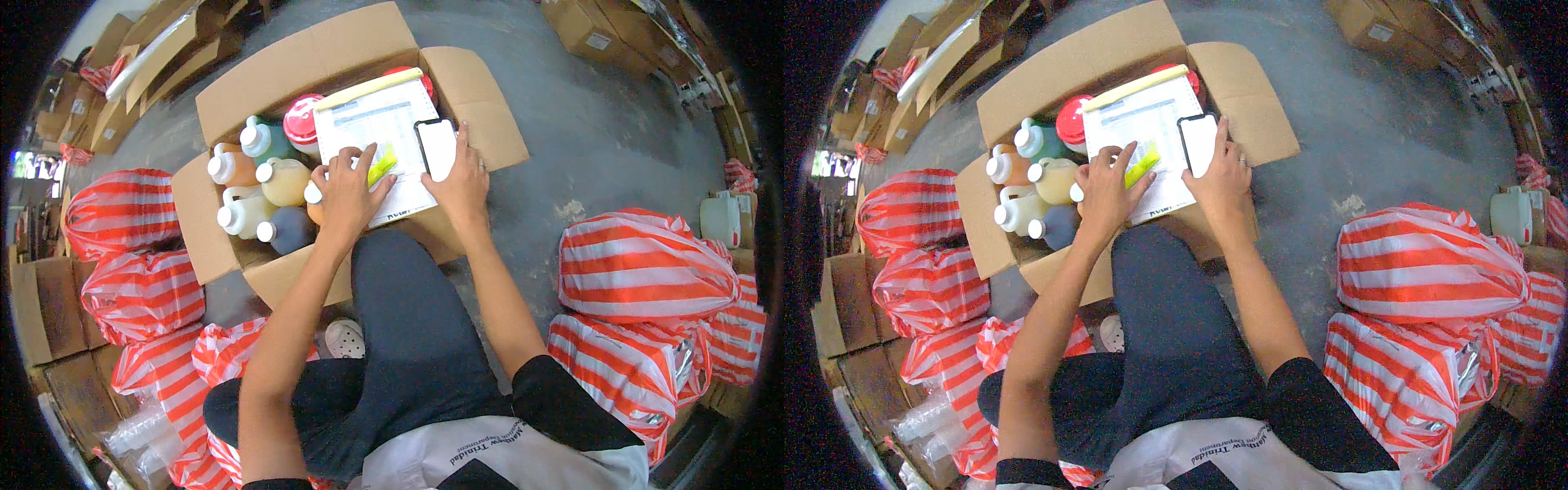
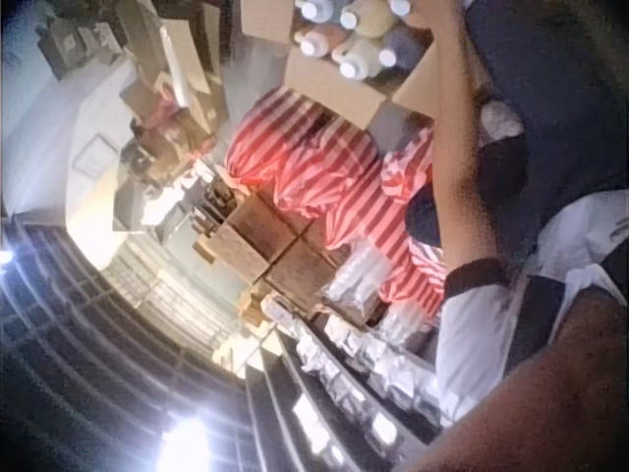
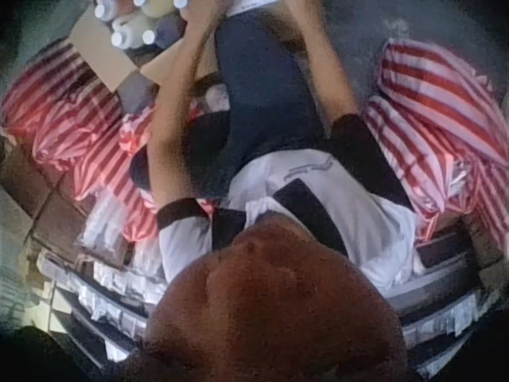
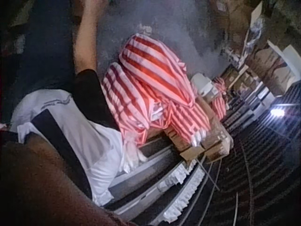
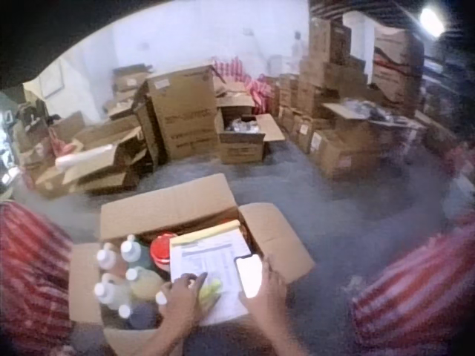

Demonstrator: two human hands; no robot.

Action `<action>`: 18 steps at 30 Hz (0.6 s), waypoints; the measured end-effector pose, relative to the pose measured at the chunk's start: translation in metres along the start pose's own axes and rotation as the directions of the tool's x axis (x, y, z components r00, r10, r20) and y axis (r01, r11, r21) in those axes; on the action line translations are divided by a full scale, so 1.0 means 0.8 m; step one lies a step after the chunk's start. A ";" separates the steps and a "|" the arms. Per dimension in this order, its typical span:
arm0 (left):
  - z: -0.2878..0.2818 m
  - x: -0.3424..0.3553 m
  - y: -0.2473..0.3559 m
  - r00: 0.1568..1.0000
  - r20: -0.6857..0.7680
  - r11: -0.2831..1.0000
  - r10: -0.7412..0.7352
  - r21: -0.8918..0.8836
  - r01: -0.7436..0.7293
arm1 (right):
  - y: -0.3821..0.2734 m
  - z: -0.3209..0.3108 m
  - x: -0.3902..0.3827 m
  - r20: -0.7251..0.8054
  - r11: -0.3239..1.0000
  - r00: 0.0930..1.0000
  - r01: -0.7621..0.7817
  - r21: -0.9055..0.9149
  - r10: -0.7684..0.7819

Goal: The person packs white pouches from striped bags into a cardboard box. They also check a list on a clipboard and use a smartphone.

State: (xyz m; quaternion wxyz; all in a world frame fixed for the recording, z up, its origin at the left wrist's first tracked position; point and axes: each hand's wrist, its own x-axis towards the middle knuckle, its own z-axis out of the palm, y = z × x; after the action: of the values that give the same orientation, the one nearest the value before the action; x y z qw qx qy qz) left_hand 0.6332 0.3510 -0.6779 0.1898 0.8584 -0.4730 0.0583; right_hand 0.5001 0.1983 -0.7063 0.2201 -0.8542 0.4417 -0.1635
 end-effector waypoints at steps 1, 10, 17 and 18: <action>-0.018 -0.002 0.003 0.999 -0.008 0.999 0.042 -0.006 -0.042 | 0.005 -0.007 0.003 0.020 0.999 1.000 0.003 0.042 -0.004; -0.216 -0.071 0.009 0.827 0.559 0.376 -0.064 -0.754 0.539 | -0.102 -0.121 -0.034 0.116 0.793 0.993 -0.060 0.606 -0.013; -0.300 -0.087 -0.033 0.885 0.337 -0.164 -0.321 -0.940 0.298 | -0.309 -0.117 -0.093 -0.107 0.535 0.856 0.409 0.739 -0.505; -0.310 -0.091 -0.038 0.892 0.307 -0.166 -0.333 -0.950 0.265 | -0.315 -0.112 -0.094 -0.018 0.463 0.856 0.297 0.835 -0.517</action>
State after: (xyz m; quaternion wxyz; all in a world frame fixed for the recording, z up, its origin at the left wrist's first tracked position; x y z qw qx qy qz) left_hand 0.6387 0.5172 -0.4782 0.7715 0.5241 -0.1446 -0.3304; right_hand 0.5876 0.3692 -0.5053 0.5924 -0.7480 0.0674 -0.2917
